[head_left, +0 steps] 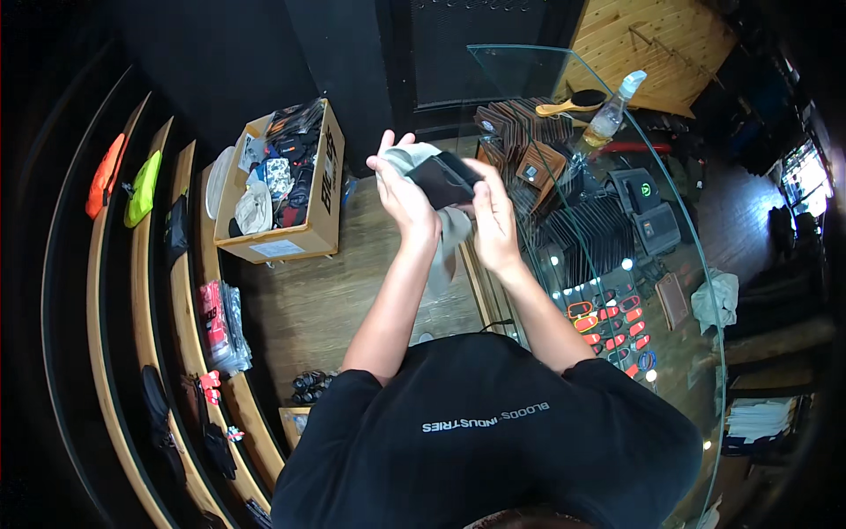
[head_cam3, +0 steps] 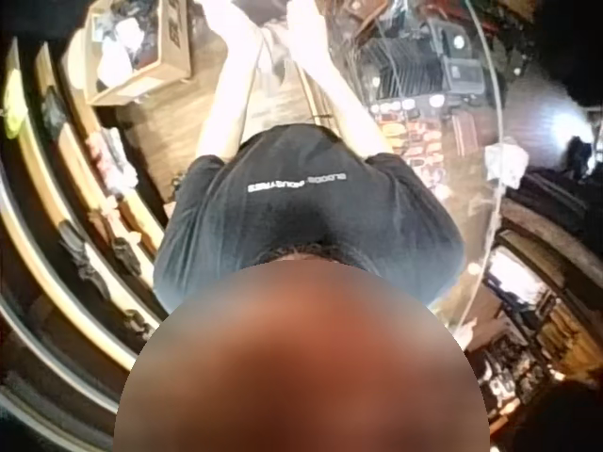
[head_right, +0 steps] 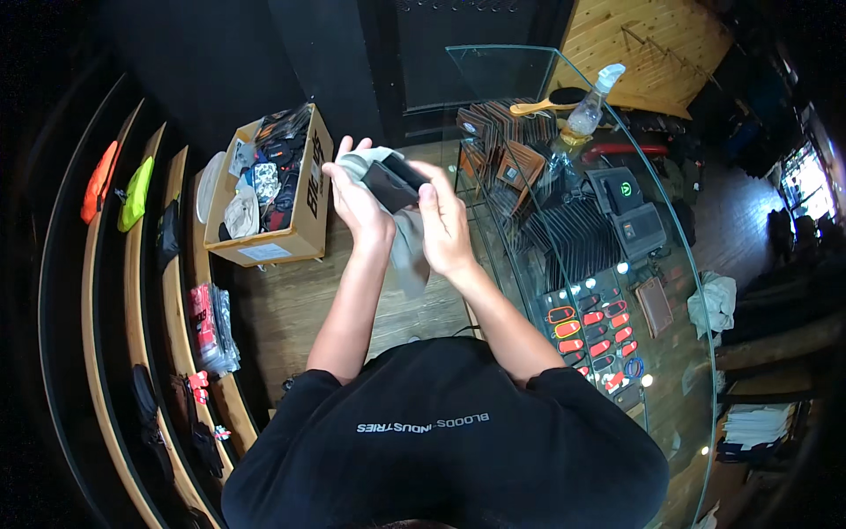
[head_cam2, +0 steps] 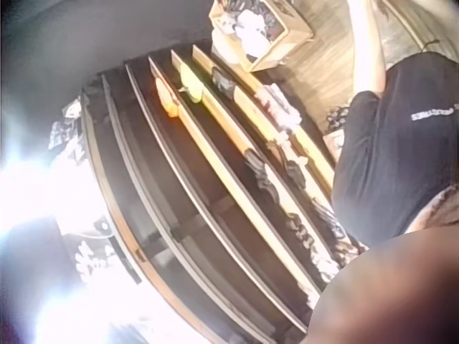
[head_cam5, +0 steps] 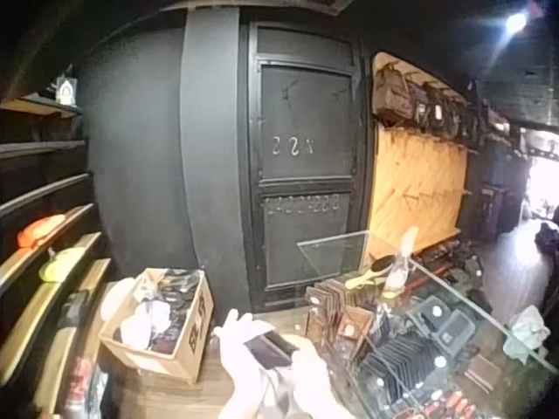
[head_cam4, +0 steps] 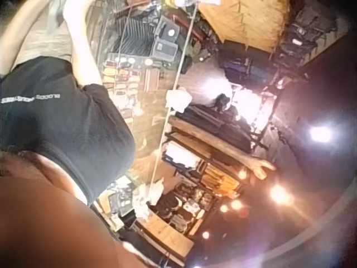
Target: Cleaning and inspecting various wallets and small pouches using a cloth and a brush on a store counter.
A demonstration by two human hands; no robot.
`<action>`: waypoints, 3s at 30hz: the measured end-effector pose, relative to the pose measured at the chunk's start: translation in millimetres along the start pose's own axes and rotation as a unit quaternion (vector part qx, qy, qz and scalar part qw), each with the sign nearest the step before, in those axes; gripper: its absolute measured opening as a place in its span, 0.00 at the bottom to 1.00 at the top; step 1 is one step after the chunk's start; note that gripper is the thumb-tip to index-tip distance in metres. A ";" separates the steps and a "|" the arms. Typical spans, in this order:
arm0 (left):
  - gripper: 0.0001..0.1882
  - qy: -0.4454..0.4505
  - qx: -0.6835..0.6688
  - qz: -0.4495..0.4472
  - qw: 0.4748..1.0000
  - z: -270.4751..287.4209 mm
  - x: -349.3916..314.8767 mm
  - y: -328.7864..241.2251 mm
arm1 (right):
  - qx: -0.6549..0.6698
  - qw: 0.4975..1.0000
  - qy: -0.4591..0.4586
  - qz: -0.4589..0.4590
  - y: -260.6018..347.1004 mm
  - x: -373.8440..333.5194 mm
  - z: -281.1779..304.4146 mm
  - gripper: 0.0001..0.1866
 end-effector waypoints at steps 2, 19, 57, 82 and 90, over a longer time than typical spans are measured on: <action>0.36 0.002 0.032 -0.053 0.998 -0.8 2.9 -0.2 | -0.066 0.995 0.052 0.054 14.9 -1.0 -11.0 0.30; 0.37 0.108 0.268 -0.271 0.918 -2.9 -59.5 11.9 | 0.388 0.891 -0.227 -0.070 -40.0 20.8 10.1 0.20; 0.13 0.370 -0.041 0.049 0.927 65.8 -117.8 106.6 | -0.216 0.972 -0.008 -0.086 -6.2 -170.7 34.9 0.23; 0.34 0.401 0.607 0.158 0.668 106.9 -219.8 107.6 | -0.668 0.616 -0.332 -0.252 254.5 -347.7 249.7 0.23; 0.28 0.370 -0.162 0.415 0.815 140.3 -175.7 76.8 | -0.642 0.731 -0.192 -0.127 217.2 -233.2 288.6 0.31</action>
Point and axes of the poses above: each hand's wrist, its own x-axis towards the middle knuckle, its own z-axis out of the back of the hand, y = z × x, the point moved 4 cm from there along x, towards the middle knuckle, and after that the axes turned 15 degrees about x, right-handed, at the moved point
